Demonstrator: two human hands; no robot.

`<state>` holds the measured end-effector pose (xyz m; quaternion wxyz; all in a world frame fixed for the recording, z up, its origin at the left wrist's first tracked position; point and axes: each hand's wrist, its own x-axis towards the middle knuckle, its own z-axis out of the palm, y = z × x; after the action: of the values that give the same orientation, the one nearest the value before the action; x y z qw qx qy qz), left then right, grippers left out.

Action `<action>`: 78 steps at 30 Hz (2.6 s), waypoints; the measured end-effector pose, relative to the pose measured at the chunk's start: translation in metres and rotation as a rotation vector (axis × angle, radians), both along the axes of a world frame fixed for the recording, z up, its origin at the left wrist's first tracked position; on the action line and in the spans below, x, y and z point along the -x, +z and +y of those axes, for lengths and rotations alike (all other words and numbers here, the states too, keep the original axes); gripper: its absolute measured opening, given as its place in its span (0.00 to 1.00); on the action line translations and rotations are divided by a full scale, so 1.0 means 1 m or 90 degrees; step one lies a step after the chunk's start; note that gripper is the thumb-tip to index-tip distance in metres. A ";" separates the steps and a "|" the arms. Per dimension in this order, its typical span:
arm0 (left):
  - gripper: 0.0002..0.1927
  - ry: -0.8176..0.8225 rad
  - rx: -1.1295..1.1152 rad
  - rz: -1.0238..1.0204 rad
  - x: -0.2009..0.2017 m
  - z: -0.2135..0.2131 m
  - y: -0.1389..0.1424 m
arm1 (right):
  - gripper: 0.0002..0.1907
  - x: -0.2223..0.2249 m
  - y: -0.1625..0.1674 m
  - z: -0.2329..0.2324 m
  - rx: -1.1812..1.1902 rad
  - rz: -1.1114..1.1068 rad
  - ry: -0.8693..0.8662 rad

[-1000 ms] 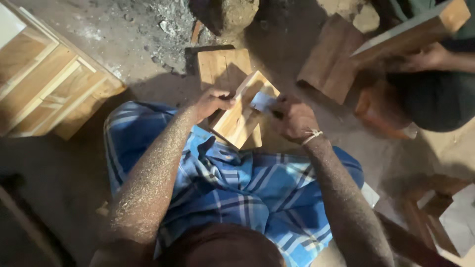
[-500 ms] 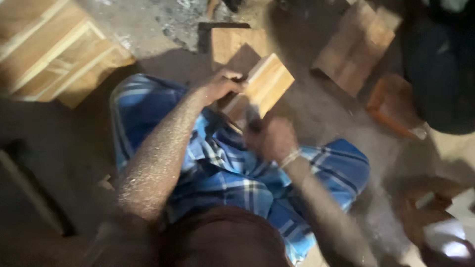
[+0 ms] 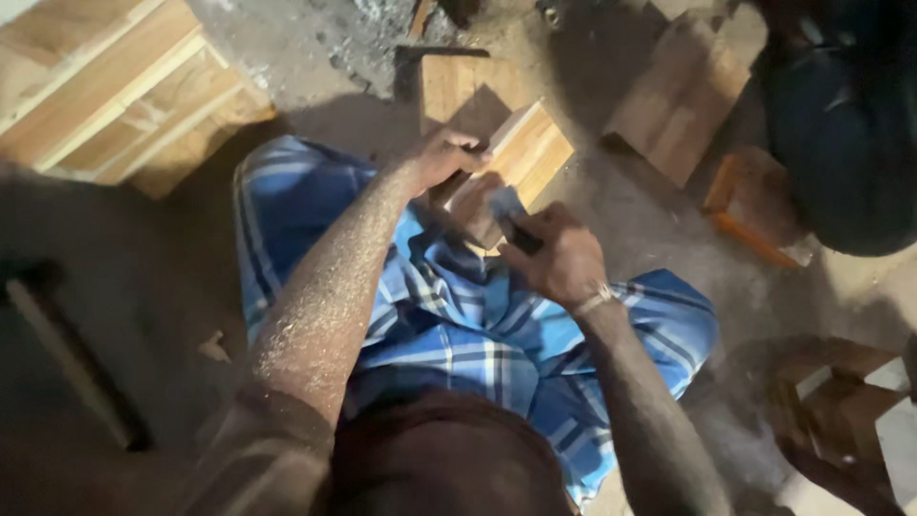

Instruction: The person sits on the floor and uses a chisel to carve and shape small rectangular wooden blocks. They repeatedly hold the wood, strike it with the chisel, and inspect the carved surfaces.

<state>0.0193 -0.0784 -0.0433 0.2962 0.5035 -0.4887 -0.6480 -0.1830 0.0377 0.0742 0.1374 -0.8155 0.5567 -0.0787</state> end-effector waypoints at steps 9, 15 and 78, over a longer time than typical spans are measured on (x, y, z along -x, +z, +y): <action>0.29 0.028 0.044 0.076 0.006 0.010 0.009 | 0.24 0.044 -0.009 0.044 -0.195 -0.285 -0.072; 0.50 0.166 0.331 -0.286 0.037 0.045 0.039 | 0.20 0.091 -0.028 -0.005 -0.428 -0.817 -0.344; 0.41 -0.032 0.446 -0.410 -0.002 0.079 0.039 | 0.19 0.020 -0.067 -0.111 0.243 -0.134 -0.124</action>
<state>0.0213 0.0001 -0.0046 0.2658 0.5364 -0.7569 -0.2622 -0.2032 -0.0738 0.0068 0.0298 -0.7562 0.5907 -0.2797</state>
